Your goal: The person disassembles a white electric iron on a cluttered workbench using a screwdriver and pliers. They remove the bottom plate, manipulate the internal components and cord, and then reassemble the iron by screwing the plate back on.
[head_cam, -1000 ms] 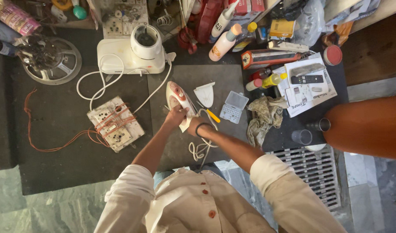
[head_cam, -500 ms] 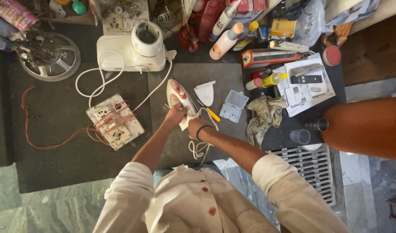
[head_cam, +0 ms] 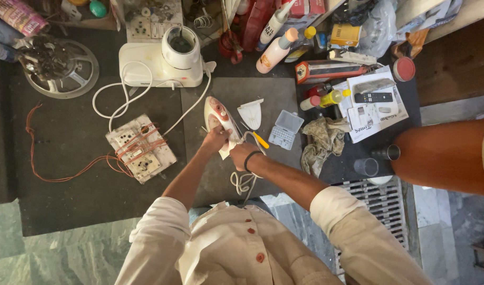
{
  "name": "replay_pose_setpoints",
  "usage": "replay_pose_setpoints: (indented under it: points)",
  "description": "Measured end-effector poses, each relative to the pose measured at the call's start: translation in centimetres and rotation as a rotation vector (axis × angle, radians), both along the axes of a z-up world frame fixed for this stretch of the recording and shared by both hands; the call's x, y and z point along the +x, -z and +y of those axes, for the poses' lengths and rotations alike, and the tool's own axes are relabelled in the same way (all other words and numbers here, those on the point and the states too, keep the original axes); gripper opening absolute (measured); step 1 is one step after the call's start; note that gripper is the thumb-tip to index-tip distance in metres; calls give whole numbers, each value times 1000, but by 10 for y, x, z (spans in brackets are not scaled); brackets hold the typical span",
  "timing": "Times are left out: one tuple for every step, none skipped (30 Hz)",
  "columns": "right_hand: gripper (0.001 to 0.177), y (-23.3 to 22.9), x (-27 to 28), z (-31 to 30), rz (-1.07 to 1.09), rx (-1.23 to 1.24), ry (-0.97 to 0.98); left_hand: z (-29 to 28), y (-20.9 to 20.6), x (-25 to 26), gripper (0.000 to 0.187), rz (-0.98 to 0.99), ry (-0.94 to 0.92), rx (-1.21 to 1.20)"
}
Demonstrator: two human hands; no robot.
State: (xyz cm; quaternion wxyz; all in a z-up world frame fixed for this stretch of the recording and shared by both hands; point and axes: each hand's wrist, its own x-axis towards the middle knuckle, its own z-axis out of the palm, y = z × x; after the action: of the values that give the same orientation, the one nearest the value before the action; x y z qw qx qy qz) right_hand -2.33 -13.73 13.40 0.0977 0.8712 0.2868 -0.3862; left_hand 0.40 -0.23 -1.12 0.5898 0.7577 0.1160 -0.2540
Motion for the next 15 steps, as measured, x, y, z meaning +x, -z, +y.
replay_pose_setpoints:
  points:
    - [25, -1, -2, 1, -7, -3, -12, -1, 1, 1, 46, 1, 0, -4]
    - [26, -2, -4, 2, -11, -6, -27, -1, 1, 0, 46, 4, -2, -8]
    - [23, -2, -4, 3, -17, 0, -49, -1, 1, -1, 46, 8, -5, -12]
    - [21, -2, -3, 4, -22, 6, -70, 0, 1, -2, 46, 3, -16, -30]
    - [20, -2, -3, 5, -26, 13, -91, 0, 0, -4, 45, -2, -28, -49]
    - [20, -2, -2, 6, -22, 5, -98, -1, -1, -3, 45, -11, -39, -69]
    - [21, -1, -2, 8, -18, -2, -104, -1, -3, -2, 45, -6, -36, -65]
    - [22, -1, -2, 10, -11, -9, -112, -1, -4, -2, 45, 2, -34, -60]
    - [20, -1, -2, 11, -31, -6, -150, 0, -4, -3, 45, 9, -32, -55]
    - [19, -1, -2, 10, -50, -4, -189, 1, -5, -2, 45, 7, -30, -64]
    - [18, -2, -1, 9, -70, -1, -227, 1, -6, -1, 45, 6, -29, -72]
    - [18, -2, 0, 6, -72, 5, -287, 0, -7, -2, 45, 4, -28, -81]
    - [18, -1, 3, 2, -73, 11, -347, 0, -9, -2, 46, 5, -24, -54]
    - [18, 1, 5, -2, -75, 17, -406, 1, -10, -2, 46, 5, -18, -27]
    - [18, 4, 6, -5, -78, 13, -477, 2, -11, -3, 46, 4, -13, 1]
